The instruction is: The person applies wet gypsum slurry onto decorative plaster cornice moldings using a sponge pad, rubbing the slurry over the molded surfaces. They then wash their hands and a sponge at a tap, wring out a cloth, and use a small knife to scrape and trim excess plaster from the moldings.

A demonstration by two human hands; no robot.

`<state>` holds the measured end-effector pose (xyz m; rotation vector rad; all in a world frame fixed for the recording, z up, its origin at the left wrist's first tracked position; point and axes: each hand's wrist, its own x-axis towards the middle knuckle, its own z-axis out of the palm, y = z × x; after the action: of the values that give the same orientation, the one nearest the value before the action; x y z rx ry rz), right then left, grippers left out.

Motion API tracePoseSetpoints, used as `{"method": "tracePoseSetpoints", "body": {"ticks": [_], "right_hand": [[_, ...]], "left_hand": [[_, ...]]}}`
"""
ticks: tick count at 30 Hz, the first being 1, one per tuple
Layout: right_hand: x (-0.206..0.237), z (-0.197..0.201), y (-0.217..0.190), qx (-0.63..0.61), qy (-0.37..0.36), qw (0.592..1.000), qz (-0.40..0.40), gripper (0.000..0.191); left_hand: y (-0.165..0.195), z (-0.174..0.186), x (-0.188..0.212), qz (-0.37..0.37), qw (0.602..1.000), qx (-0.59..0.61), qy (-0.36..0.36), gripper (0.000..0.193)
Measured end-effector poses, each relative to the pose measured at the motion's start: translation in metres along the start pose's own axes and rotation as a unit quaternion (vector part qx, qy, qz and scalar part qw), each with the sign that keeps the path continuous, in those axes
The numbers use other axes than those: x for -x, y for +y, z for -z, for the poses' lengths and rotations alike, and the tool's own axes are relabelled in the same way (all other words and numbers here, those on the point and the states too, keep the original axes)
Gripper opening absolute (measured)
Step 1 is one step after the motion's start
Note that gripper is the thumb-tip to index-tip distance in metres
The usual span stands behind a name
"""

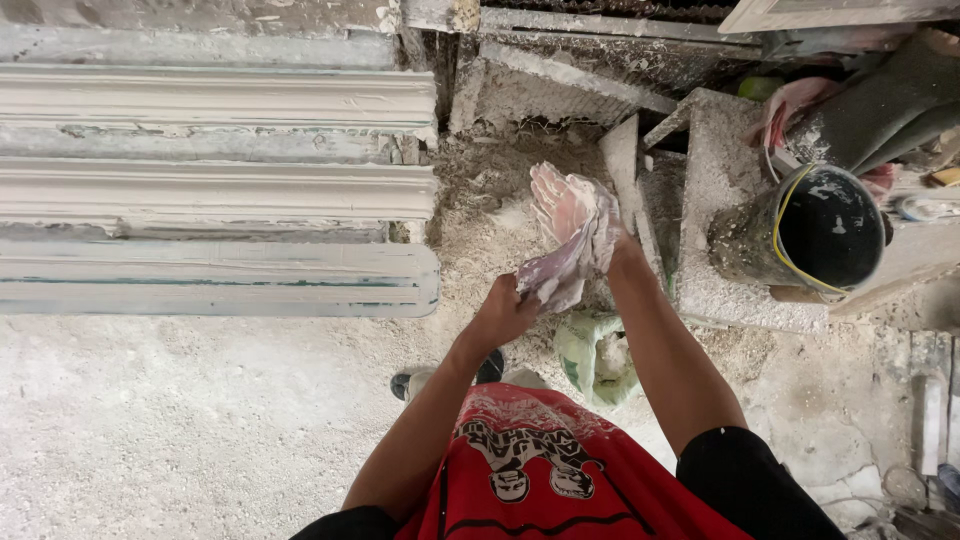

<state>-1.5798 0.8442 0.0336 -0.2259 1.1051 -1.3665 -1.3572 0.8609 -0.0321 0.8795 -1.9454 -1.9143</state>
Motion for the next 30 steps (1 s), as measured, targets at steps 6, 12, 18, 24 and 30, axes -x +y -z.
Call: {"method": "tracePoseSetpoints", "body": {"ticks": [6, 12, 18, 24, 30], "right_hand": [[0.014, -0.024, -0.009, 0.077, 0.037, 0.996, 0.031, 0.070], [0.063, -0.029, -0.006, 0.723, 0.040, 0.690, 0.009, 0.062], [0.046, -0.009, 0.016, 0.880, -0.138, 0.255, 0.376, 0.062], [0.027, 0.034, 0.039, 0.906, -0.140, 0.183, 0.355, 0.043], [0.026, 0.036, 0.053, 0.909, -0.126, 0.356, 0.179, 0.031]], "left_hand": [[0.029, 0.009, 0.023, 0.030, 0.997, 0.054, -0.047, 0.028], [0.090, 0.095, 0.012, -0.002, 0.994, 0.108, 0.011, 0.041], [0.106, 0.091, -0.043, -0.002, 0.970, -0.243, 0.024, 0.033], [0.078, 0.055, -0.056, -0.118, 0.939, -0.309, 0.098, 0.020], [0.053, 0.029, -0.050, 0.029, 0.980, -0.196, -0.038, 0.032]]}}
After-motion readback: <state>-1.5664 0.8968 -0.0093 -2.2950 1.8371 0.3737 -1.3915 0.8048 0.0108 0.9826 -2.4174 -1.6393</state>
